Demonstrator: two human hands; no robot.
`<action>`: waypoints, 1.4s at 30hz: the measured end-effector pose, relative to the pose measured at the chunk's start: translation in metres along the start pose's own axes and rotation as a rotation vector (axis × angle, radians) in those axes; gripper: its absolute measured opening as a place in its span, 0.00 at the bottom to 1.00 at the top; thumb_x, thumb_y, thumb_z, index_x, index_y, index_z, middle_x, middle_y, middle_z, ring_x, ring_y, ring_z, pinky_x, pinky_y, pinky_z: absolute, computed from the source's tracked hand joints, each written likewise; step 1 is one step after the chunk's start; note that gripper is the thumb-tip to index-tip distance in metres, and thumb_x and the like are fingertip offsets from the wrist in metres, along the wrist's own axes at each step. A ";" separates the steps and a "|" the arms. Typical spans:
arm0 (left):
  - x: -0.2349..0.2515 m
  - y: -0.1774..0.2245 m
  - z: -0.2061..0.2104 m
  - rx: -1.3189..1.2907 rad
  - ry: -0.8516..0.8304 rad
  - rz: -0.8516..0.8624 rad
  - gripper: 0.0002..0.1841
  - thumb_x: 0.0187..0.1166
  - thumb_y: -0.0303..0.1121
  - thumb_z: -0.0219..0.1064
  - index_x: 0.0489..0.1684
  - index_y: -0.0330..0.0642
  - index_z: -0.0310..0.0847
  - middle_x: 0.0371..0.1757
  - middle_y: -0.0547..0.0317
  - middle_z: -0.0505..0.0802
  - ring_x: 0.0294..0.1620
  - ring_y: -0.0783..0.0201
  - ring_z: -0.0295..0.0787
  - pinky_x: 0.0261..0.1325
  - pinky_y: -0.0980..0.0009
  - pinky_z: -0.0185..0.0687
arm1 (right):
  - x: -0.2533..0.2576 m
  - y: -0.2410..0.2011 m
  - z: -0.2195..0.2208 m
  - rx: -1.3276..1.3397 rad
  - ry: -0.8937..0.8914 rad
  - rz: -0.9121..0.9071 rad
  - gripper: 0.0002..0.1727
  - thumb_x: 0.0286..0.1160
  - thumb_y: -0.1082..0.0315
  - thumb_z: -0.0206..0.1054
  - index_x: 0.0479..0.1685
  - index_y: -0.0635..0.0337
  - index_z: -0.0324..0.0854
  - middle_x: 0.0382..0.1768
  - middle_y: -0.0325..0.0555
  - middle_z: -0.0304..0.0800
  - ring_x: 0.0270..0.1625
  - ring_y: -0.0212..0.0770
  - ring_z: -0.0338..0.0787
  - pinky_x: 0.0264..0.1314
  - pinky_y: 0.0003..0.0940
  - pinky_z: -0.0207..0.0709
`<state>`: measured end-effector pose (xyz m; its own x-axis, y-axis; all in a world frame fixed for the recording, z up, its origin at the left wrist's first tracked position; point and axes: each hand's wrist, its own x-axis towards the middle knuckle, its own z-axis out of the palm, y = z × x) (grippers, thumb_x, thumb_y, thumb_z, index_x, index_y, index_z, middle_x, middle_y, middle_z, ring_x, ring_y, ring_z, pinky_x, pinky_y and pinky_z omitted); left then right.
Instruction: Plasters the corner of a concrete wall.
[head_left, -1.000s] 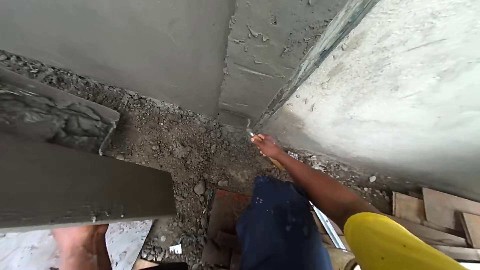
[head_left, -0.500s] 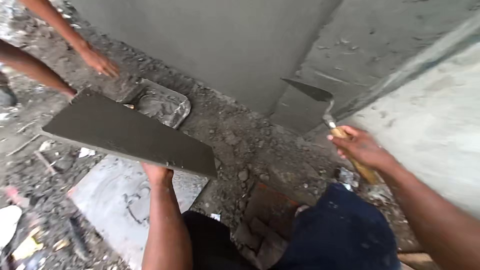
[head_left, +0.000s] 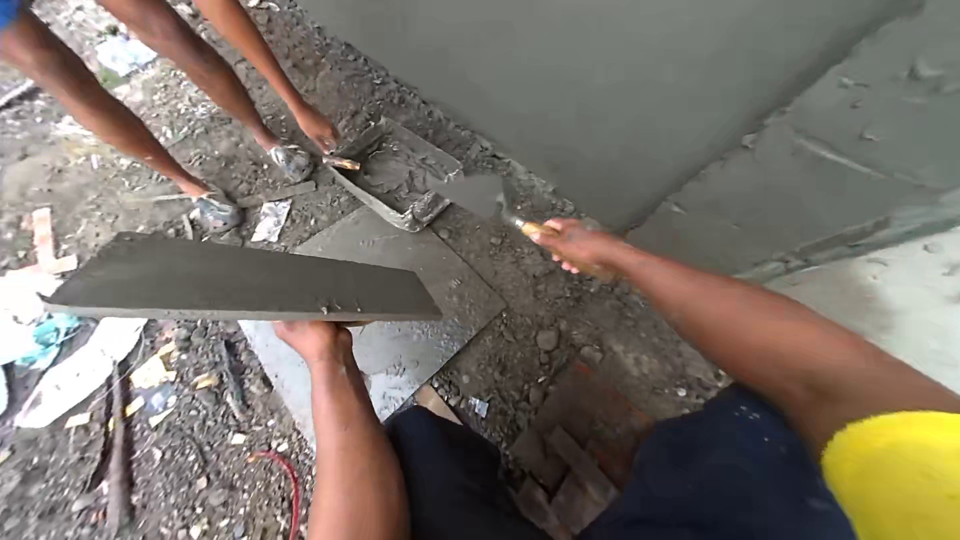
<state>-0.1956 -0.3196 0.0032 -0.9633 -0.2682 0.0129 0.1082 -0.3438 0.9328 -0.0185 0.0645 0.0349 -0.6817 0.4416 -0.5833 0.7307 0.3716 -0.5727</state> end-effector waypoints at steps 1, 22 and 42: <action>0.001 0.008 -0.008 0.005 0.012 0.024 0.14 0.89 0.27 0.52 0.69 0.39 0.67 0.49 0.53 0.90 0.47 0.61 0.91 0.47 0.57 0.91 | 0.020 -0.011 0.019 -0.007 -0.013 0.017 0.31 0.91 0.40 0.52 0.81 0.50 0.68 0.44 0.59 0.85 0.33 0.51 0.87 0.37 0.49 0.85; -0.035 0.100 -0.126 0.148 0.166 0.252 0.14 0.90 0.29 0.45 0.70 0.41 0.62 0.53 0.59 0.87 0.54 0.66 0.87 0.56 0.59 0.88 | 0.146 -0.157 0.153 -0.403 0.012 -0.136 0.27 0.90 0.55 0.57 0.80 0.60 0.66 0.59 0.63 0.84 0.45 0.55 0.93 0.45 0.53 0.87; 0.024 0.013 -0.036 -0.075 0.049 0.147 0.21 0.92 0.34 0.47 0.80 0.37 0.57 0.66 0.49 0.84 0.66 0.58 0.84 0.65 0.52 0.85 | -0.065 -0.014 0.181 -0.369 -0.210 0.015 0.41 0.89 0.51 0.58 0.98 0.42 0.42 0.69 0.65 0.83 0.63 0.65 0.89 0.66 0.66 0.80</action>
<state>-0.2089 -0.3626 0.0025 -0.9227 -0.3638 0.1278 0.2669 -0.3635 0.8925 0.0088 -0.1171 -0.0235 -0.6355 0.2873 -0.7166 0.6787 0.6503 -0.3412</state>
